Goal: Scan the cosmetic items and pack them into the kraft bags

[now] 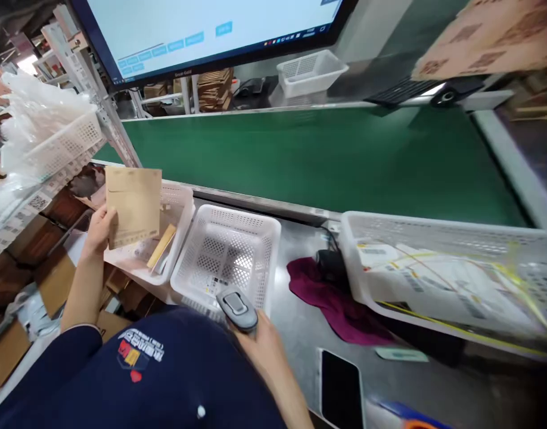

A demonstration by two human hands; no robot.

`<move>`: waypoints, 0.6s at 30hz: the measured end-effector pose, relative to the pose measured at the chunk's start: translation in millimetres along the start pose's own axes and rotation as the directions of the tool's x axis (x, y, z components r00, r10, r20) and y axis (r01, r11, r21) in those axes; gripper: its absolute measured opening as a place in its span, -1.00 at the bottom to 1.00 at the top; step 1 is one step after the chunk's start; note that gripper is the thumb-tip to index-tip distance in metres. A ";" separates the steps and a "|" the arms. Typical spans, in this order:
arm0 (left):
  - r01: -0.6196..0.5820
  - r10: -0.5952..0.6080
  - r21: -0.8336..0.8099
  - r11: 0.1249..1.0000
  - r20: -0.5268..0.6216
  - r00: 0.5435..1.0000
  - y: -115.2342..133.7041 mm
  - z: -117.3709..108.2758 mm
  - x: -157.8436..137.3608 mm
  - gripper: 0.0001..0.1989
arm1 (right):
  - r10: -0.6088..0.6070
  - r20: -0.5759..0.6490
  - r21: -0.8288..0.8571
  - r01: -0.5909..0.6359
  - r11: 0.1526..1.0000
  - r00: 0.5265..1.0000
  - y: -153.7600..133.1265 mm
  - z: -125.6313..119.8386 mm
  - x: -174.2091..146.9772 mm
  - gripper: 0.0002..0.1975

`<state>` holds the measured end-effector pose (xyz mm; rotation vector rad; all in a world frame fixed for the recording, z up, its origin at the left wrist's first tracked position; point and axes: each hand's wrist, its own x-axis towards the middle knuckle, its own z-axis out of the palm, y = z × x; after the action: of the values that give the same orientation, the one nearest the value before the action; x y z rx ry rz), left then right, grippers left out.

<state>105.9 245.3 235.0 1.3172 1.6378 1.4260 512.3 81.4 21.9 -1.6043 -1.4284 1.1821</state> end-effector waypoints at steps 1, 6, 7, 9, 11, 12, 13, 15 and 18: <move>-0.018 0.017 -0.065 0.998 -0.014 1.000 8.4 4.4 1.3 -0.44 | -0.059 -0.001 0.009 0.059 0.998 0.998 -15.0 -3.2 7.2 -0.54; 0.081 -0.056 -0.215 0.973 0.122 0.991 6.3 54.7 -8.3 -0.46 | -0.281 -0.004 -0.021 0.280 0.960 0.960 -81.0 -13.8 33.7 -0.66; 0.125 -0.090 -0.210 0.970 0.172 0.981 -0.4 66.6 -12.8 -0.47 | -0.288 -0.007 -0.029 0.288 0.957 0.958 -86.2 -14.9 35.5 -0.67; 0.210 -0.154 -0.182 0.961 0.279 0.948 -15.8 88.2 -20.8 -0.49 | -0.255 -0.024 -0.039 0.254 0.966 0.967 -84.9 -16.5 33.9 -0.64; 0.227 -0.164 -0.144 0.963 0.353 0.921 -32.2 103.2 -23.8 -0.48 | -0.155 -0.060 -0.034 0.153 0.988 0.986 -68.5 -17.8 25.8 -0.57; 0.192 -0.141 -0.115 0.975 0.352 0.925 -40.7 107.1 -23.3 -0.46 | -0.084 -0.086 -0.022 0.083 0.996 0.993 -55.6 -18.4 19.6 -0.53; 0.135 -0.106 -0.067 0.989 0.325 0.940 -49.9 108.2 -21.9 -0.43 | -0.007 -0.112 -0.006 0.007 1.000 0.994 -40.4 -18.9 12.2 -0.49; 0.033 -0.056 0.101 0.994 0.237 0.970 -71.1 103.2 -20.5 -0.29 | 0.148 -0.158 0.022 -0.146 0.989 0.976 -7.3 -19.0 -5.8 -0.45; 0.132 -0.221 0.349 0.928 0.229 0.948 -109.1 87.0 -31.4 0.01 | 0.312 -0.213 0.021 -0.315 0.949 0.926 34.6 -15.1 -35.6 -0.43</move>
<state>162.4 255.3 104.0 1.4265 1.8096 0.8494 539.5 41.8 2.4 -1.9579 -1.0712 1.1317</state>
